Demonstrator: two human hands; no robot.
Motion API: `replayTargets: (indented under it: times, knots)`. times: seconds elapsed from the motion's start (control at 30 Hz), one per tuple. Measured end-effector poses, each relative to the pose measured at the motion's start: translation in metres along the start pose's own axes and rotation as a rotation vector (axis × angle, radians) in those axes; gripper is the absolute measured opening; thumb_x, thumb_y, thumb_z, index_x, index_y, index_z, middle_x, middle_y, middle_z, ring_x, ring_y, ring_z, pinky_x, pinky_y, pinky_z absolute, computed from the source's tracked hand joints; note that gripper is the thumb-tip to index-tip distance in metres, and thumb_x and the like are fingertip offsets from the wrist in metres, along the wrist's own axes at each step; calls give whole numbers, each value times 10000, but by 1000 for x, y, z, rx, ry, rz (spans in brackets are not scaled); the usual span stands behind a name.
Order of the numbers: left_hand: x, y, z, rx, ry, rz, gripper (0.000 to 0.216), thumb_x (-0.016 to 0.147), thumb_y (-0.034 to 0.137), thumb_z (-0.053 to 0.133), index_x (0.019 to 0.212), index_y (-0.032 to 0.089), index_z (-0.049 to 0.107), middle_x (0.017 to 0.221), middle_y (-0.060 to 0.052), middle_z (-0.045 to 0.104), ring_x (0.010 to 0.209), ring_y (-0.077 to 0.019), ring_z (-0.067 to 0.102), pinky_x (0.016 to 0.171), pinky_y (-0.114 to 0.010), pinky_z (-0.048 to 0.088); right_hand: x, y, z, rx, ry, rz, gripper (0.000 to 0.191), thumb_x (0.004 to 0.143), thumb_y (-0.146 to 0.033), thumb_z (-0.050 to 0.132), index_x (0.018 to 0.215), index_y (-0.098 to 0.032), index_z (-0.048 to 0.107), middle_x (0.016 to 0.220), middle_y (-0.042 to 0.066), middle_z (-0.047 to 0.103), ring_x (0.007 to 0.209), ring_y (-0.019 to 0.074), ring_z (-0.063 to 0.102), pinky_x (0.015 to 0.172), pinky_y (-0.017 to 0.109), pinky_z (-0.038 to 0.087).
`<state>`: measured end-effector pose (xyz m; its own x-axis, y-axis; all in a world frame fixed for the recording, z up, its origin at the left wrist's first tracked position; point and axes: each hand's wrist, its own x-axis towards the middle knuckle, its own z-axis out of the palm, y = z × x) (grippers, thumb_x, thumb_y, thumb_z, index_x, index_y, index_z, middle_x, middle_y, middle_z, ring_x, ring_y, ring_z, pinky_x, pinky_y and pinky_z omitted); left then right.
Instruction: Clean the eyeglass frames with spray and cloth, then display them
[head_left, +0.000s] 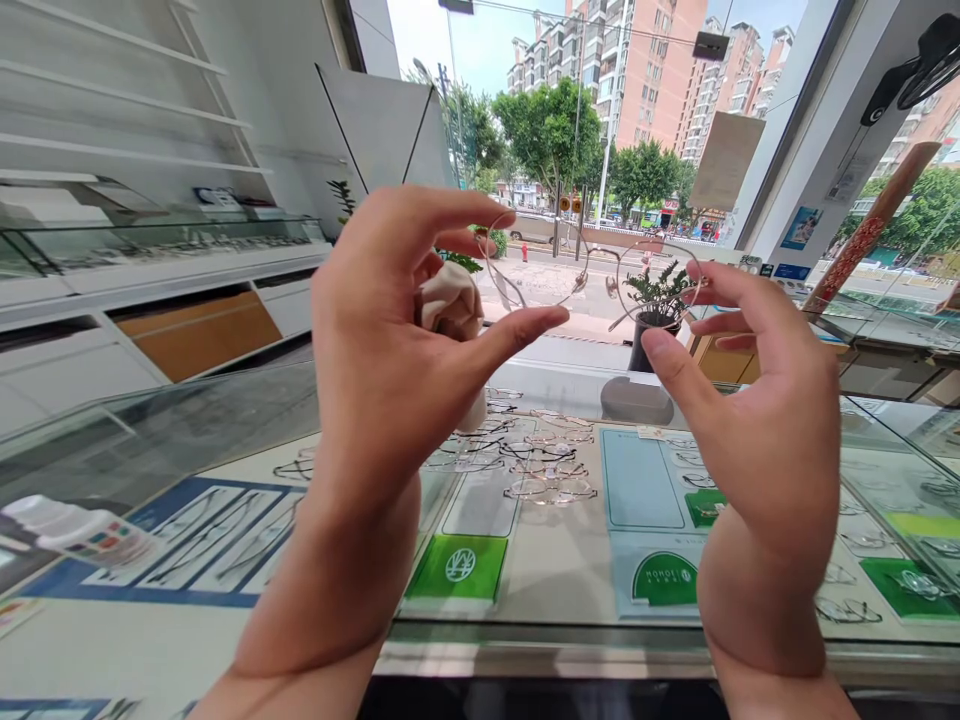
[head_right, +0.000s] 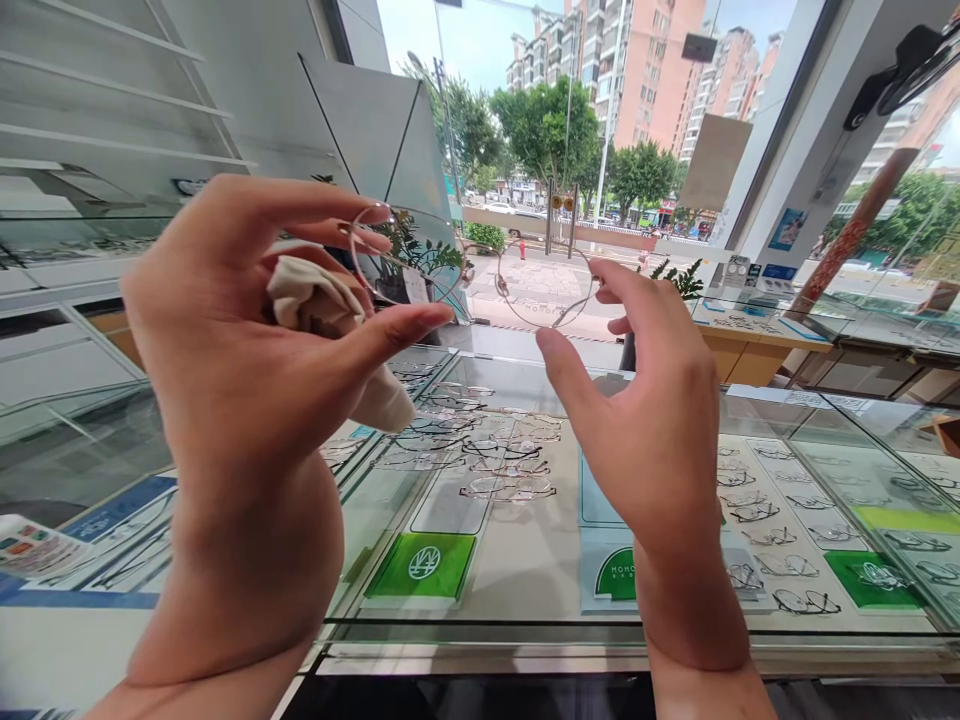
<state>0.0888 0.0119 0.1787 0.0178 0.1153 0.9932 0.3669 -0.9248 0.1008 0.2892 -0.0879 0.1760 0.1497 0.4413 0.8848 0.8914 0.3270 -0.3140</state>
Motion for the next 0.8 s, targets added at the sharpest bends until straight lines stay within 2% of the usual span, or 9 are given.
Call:
replayTargets:
  times: [0.2, 0.33, 0.4, 0.47, 0.57, 0.67, 0.73, 0.8]
  knots:
    - [0, -2, 0, 13, 19, 5, 508, 643, 401, 979, 1079, 353, 723, 1030, -7, 733, 872, -255, 722, 682, -406, 574, -1, 0, 5, 6, -3, -13, 396, 899, -373, 743, 1263, -259, 637, 1214, 71, 720, 949, 250, 688, 834, 459, 571]
    - [0, 5, -1, 40, -4, -44, 416, 711, 401, 941, 1057, 358, 713, 1040, -9, 732, 875, -253, 708, 729, -438, 582, -1, 1, 11, -6, 0, -39, 373, 922, -407, 710, 1265, -304, 606, 1177, 75, 698, 945, 274, 687, 830, 485, 576]
    - [0, 10, -1, 32, -1, -64, 390, 719, 404, 936, 1034, 354, 711, 1004, -6, 717, 845, -240, 695, 667, -413, 568, -2, 1, 16, -1, 0, -47, 392, 924, -401, 705, 1281, -292, 589, 1178, 86, 687, 910, 267, 682, 805, 484, 585]
    - [-1, 13, 0, 8, 47, -61, 394, 700, 412, 946, 1011, 343, 715, 931, 1, 685, 769, -212, 672, 530, -351, 500, -2, 1, 23, 6, -22, -49, 414, 924, -374, 702, 1304, -268, 575, 1167, 92, 681, 901, 260, 677, 803, 487, 596]
    - [-3, 12, 2, 5, 90, -68, 388, 712, 395, 941, 1024, 326, 719, 838, 11, 626, 702, -172, 634, 454, -298, 413, -1, 2, 31, 28, -76, -66, 436, 941, -356, 671, 1350, -266, 547, 1150, 93, 674, 994, 282, 674, 851, 513, 608]
    - [-2, 5, 4, 1, 129, 28, 420, 681, 411, 956, 1015, 302, 725, 770, 30, 561, 643, -128, 585, 464, -265, 397, 0, 2, 34, 49, -92, -86, 463, 958, -367, 641, 1395, -290, 510, 1169, 92, 657, 1058, 298, 667, 883, 541, 613]
    - [-2, 1, 5, -28, 144, 80, 436, 671, 419, 958, 1016, 280, 730, 795, 31, 568, 626, -107, 554, 501, -260, 409, 1, 2, 32, 49, -94, -78, 469, 963, -375, 631, 1405, -297, 496, 1174, 88, 648, 1060, 302, 672, 888, 552, 615]
    - [-2, -1, 6, -66, 126, 74, 458, 670, 390, 964, 1041, 258, 732, 862, 16, 608, 646, -107, 545, 557, -275, 423, 2, 1, 30, 42, -97, -62, 468, 961, -380, 632, 1399, -287, 496, 1171, 91, 646, 1066, 306, 679, 895, 550, 615]
